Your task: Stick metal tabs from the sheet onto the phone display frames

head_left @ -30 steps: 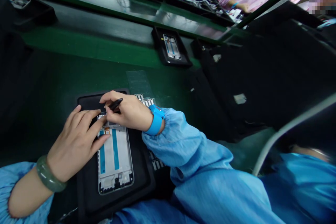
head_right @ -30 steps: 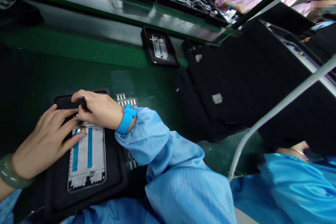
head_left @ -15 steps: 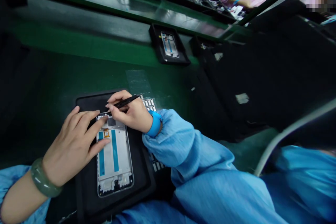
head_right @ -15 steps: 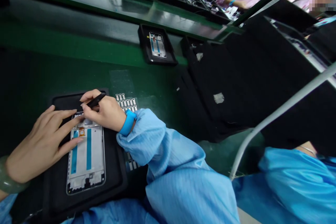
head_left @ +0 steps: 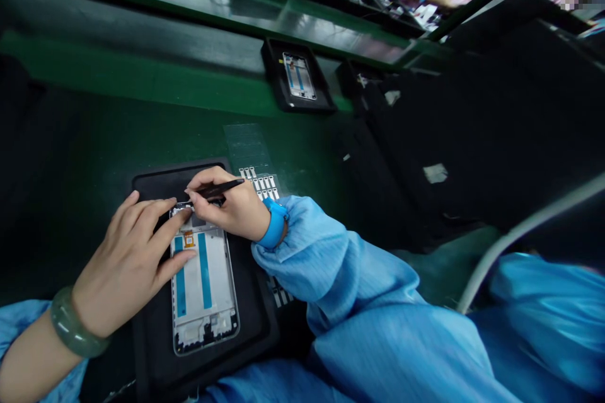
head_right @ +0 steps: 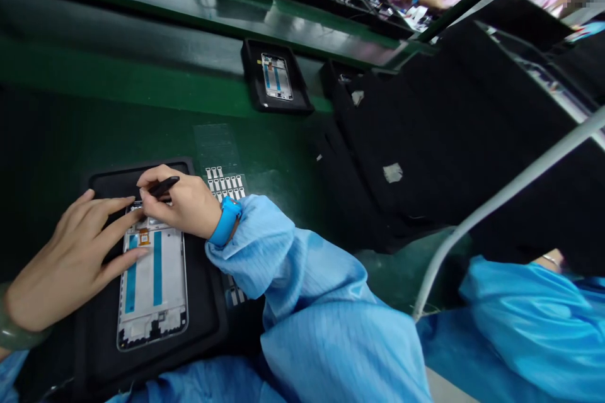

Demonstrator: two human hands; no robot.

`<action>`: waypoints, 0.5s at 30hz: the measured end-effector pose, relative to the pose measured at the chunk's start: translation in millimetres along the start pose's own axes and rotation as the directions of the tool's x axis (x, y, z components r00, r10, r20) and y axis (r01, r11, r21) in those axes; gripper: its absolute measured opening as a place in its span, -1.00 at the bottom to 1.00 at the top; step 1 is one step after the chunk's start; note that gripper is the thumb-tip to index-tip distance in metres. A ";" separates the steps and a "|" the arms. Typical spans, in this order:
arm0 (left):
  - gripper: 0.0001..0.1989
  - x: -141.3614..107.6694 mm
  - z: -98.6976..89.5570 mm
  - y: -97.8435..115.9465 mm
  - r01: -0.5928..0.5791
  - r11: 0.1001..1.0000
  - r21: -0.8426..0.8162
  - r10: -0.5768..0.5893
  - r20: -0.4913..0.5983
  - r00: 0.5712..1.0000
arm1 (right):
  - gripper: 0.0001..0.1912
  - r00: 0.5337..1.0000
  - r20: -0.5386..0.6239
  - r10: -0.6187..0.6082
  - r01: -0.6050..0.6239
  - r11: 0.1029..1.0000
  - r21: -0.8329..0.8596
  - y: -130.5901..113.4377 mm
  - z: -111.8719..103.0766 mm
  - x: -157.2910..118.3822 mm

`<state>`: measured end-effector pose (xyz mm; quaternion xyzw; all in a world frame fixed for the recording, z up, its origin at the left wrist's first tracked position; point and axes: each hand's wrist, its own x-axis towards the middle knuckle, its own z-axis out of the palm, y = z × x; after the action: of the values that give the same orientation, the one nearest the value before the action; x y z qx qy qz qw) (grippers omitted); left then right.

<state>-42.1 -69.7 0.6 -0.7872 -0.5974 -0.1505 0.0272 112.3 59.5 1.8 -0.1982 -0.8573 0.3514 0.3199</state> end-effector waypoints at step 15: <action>-0.53 0.1 0.6 0.0 0.000 1.000 -0.003 0.000 0.010 1.000 | -0.85 0.996 0.071 0.051 -0.048 0.998 -0.045 -2.5 -2.7 7.9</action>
<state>-42.0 -69.5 0.1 -0.7879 -0.5974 -0.1475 0.0228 108.2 63.6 8.4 -0.2135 -0.8705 0.3473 0.2757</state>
